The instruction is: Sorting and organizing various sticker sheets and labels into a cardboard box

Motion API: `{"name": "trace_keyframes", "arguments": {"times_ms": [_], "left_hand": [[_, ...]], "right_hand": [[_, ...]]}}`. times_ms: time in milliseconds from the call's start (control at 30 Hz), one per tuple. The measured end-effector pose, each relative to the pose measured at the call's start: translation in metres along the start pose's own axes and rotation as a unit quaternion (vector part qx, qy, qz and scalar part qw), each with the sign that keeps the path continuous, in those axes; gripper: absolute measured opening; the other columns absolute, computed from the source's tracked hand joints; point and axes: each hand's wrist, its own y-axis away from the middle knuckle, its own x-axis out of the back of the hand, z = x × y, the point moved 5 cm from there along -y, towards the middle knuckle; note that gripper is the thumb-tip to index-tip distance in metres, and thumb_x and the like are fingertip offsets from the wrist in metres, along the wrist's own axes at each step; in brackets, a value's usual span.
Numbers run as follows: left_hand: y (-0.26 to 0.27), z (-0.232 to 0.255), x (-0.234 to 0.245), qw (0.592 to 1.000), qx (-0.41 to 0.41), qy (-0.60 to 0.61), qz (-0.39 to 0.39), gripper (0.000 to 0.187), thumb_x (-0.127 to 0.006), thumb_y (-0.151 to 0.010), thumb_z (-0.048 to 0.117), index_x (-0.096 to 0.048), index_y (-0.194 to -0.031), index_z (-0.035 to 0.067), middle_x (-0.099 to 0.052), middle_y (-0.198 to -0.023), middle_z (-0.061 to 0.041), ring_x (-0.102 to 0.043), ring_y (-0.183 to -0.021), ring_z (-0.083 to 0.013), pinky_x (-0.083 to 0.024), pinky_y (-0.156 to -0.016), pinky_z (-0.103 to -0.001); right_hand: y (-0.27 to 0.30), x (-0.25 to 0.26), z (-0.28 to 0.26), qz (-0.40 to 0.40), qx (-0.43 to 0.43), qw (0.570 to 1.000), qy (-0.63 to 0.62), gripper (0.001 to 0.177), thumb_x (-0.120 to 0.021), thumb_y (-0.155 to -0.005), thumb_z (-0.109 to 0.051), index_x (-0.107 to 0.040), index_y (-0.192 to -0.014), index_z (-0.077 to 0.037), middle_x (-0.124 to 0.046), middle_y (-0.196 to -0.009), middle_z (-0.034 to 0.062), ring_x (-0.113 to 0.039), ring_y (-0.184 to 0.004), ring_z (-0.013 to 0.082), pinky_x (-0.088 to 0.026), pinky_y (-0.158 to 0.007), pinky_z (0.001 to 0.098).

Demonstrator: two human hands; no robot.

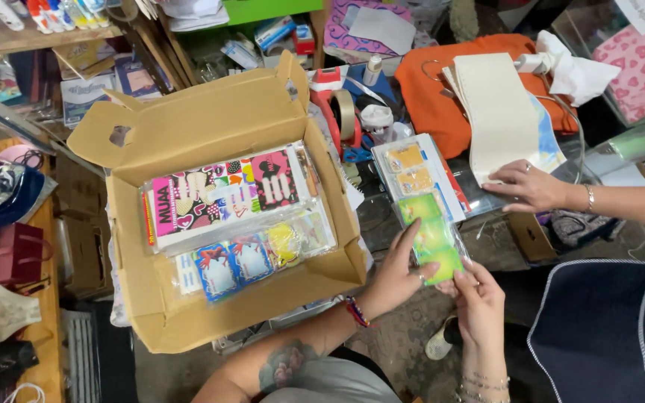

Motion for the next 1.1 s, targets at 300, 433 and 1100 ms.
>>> {"name": "trace_keyframes", "arguments": {"times_ms": [300, 433, 1100], "left_hand": [[0.016, 0.057, 0.015, 0.975, 0.146, -0.129, -0.103, 0.078, -0.052, -0.095, 0.032, -0.020, -0.162, 0.010, -0.043, -0.146, -0.016, -0.051, -0.122, -0.0262, -0.049, -0.094, -0.043], [0.085, 0.040, 0.023, 0.962, -0.056, -0.125, -0.235, 0.074, -0.037, -0.100, 0.054, -0.042, -0.150, 0.001, -0.053, -0.140, -0.028, -0.053, -0.131, -0.0400, -0.038, -0.113, -0.043], [0.193, 0.051, 0.220, 0.806, 0.042, -0.517, 0.285, 0.056, -0.080, -0.087, 0.022, -0.055, -0.131, -0.001, -0.056, -0.133, -0.029, -0.056, -0.109, -0.0457, -0.051, -0.086, -0.052]], "right_hand": [[-0.093, -0.073, -0.032, -0.008, 0.031, 0.997, 0.065, 0.032, -0.072, -0.096, -0.003, -0.059, -0.124, 0.002, -0.070, -0.076, 0.0215, -0.073, -0.067, 0.0236, -0.064, -0.067, 0.0269], [-0.093, -0.079, -0.026, 0.002, 0.037, 0.997, 0.075, 0.039, -0.072, -0.096, 0.002, -0.050, -0.128, -0.001, -0.068, -0.081, 0.0232, -0.072, -0.066, 0.0254, -0.064, -0.065, 0.0303], [0.010, -0.118, 0.011, -0.079, 0.077, 0.990, 0.091, 0.005, -0.060, -0.110, 0.001, -0.057, -0.111, -0.002, -0.057, -0.073, 0.0128, -0.051, -0.060, 0.0128, -0.041, -0.055, 0.0223]]}}
